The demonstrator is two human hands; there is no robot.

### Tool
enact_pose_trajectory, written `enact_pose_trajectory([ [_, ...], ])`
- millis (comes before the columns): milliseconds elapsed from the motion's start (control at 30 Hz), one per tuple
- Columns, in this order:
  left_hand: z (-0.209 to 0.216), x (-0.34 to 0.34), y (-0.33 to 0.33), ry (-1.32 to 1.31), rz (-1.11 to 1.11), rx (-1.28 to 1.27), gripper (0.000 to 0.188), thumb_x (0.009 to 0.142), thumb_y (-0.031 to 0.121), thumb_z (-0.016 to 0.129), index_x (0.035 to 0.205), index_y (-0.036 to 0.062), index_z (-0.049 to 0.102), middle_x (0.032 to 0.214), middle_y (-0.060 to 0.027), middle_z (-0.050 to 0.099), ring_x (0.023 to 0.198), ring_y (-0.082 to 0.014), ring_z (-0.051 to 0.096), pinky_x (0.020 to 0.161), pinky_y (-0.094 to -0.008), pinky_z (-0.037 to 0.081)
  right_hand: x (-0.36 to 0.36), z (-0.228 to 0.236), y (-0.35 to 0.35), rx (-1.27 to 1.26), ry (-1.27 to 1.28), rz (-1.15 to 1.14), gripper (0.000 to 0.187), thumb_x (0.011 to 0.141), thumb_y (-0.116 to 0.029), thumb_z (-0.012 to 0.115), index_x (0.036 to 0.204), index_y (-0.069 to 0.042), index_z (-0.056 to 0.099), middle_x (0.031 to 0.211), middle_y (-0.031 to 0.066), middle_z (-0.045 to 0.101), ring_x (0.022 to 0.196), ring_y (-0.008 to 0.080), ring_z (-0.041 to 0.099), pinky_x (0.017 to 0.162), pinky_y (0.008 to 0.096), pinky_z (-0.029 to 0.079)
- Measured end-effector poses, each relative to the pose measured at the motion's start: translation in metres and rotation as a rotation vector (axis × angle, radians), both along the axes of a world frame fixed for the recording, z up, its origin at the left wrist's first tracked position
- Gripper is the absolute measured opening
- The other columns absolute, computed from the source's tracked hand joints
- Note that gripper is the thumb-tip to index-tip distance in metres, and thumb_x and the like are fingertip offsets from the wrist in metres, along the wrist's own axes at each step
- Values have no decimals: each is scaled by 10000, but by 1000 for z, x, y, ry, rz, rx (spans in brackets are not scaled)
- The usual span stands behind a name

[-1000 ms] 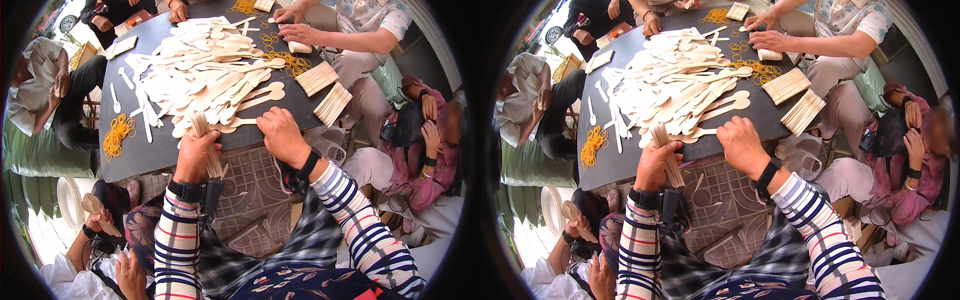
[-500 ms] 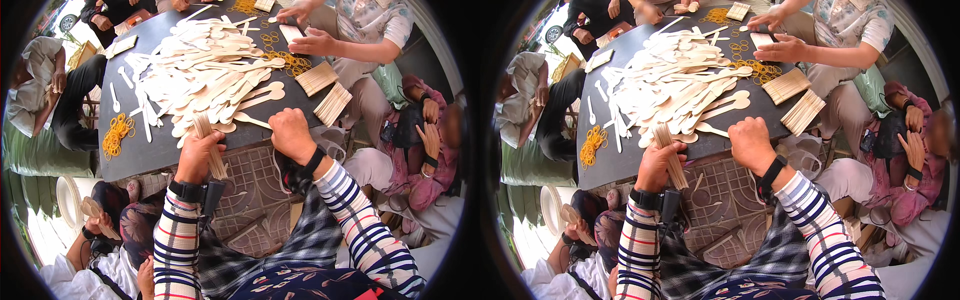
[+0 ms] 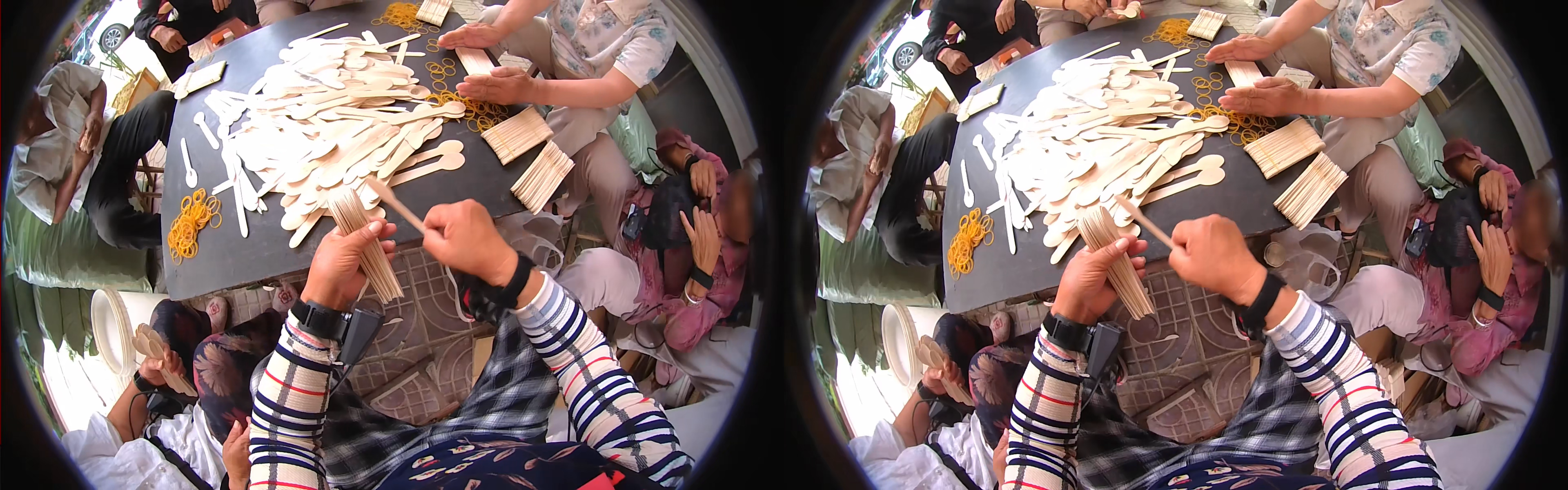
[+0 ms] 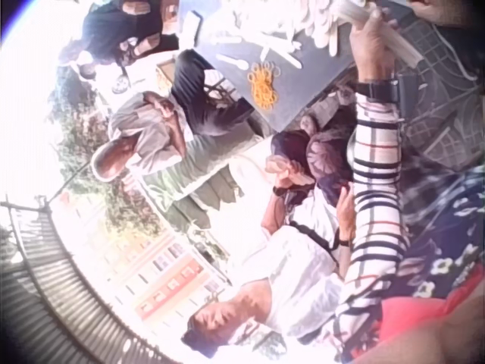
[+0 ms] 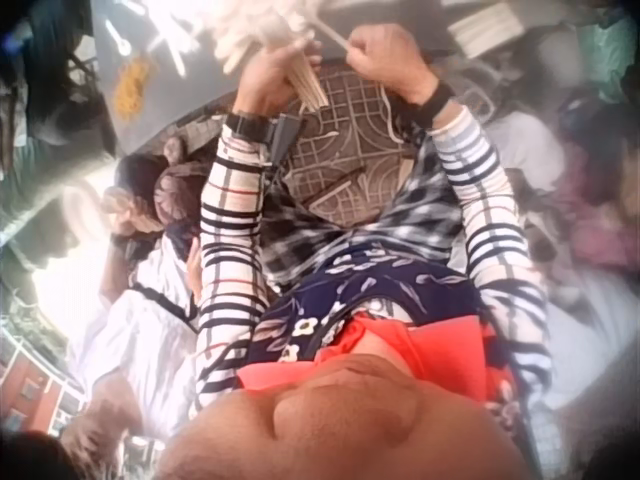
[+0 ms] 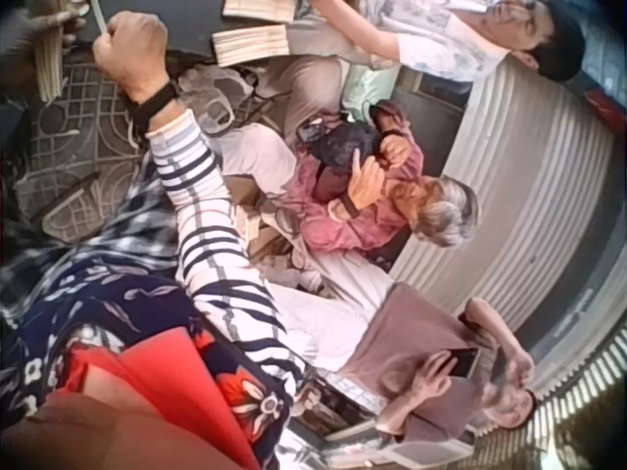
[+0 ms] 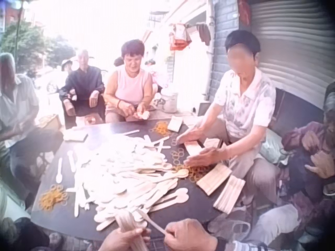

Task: Stacking and bundling wooden spoons with rubber bands.

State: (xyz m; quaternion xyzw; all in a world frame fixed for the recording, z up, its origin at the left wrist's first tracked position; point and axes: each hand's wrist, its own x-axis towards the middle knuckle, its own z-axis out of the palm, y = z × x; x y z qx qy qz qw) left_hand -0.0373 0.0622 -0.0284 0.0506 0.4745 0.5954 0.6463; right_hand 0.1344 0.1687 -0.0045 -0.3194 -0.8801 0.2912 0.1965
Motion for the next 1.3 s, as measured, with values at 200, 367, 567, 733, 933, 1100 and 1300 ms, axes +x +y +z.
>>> enact_pose_trajectory([
  [200, -2, 10, -1, 2, 45, 88, 153, 870, 57, 637, 1010, 20, 587, 920, -91, 653, 803, -162, 617, 735, -307, 522, -19, -9, -38, 212, -12, 210, 134, 692, -112, 600, 581, -72, 535, 563, 134, 560, 547, 335, 571, 567, 432, 451],
  [367, 6, 2, -4, 210, 95, 44, 132, 869, 74, 646, 977, 31, 582, 854, -50, 628, 792, -138, 619, 691, -276, 505, -26, -11, 3, 326, 17, 61, 138, 758, -177, 605, 701, -66, 544, 713, 109, 558, 748, 307, 565, 676, 419, 462],
  [567, 11, -4, -7, 247, 72, -1, 142, 871, 92, 643, 980, 29, 578, 841, -47, 629, 759, -139, 622, 656, -272, 506, -48, -43, 64, 721, 85, -173, 182, 745, -55, 569, 926, -40, 562, 972, 113, 558, 944, 301, 534, 797, 450, 443],
  [733, 10, -10, -12, 225, 89, 5, 141, 875, 100, 640, 978, 29, 574, 817, -56, 631, 722, -141, 620, 645, -284, 519, -47, -44, 74, 472, -163, -105, 225, 736, -49, 557, 955, -61, 608, 943, 100, 587, 953, 300, 538, 836, 441, 422],
  [933, 8, -15, -15, 179, 88, 2, 199, 879, 119, 641, 1027, 11, 565, 919, -105, 651, 763, -197, 643, 694, -329, 547, -42, -42, 63, 500, -143, -100, 107, 697, -59, 574, 795, -74, 615, 811, 77, 581, 864, 283, 551, 790, 406, 427],
  [1100, 6, -10, -9, 154, 58, -35, 212, 863, 105, 651, 1041, 36, 558, 910, -48, 619, 771, -176, 626, 697, -319, 536, -35, -37, 61, 584, -72, -77, 78, 681, -53, 577, 745, -78, 615, 783, 65, 586, 899, 269, 547, 806, 395, 415],
  [1300, -1, -8, -5, 138, 106, -2, 256, 870, 126, 650, 1079, -3, 578, 995, -95, 649, 865, -218, 634, 747, -373, 539, -32, -36, 59, 514, -58, -41, 52, 663, -44, 578, 695, -72, 608, 754, 53, 606, 898, 252, 547, 846, 397, 387],
])
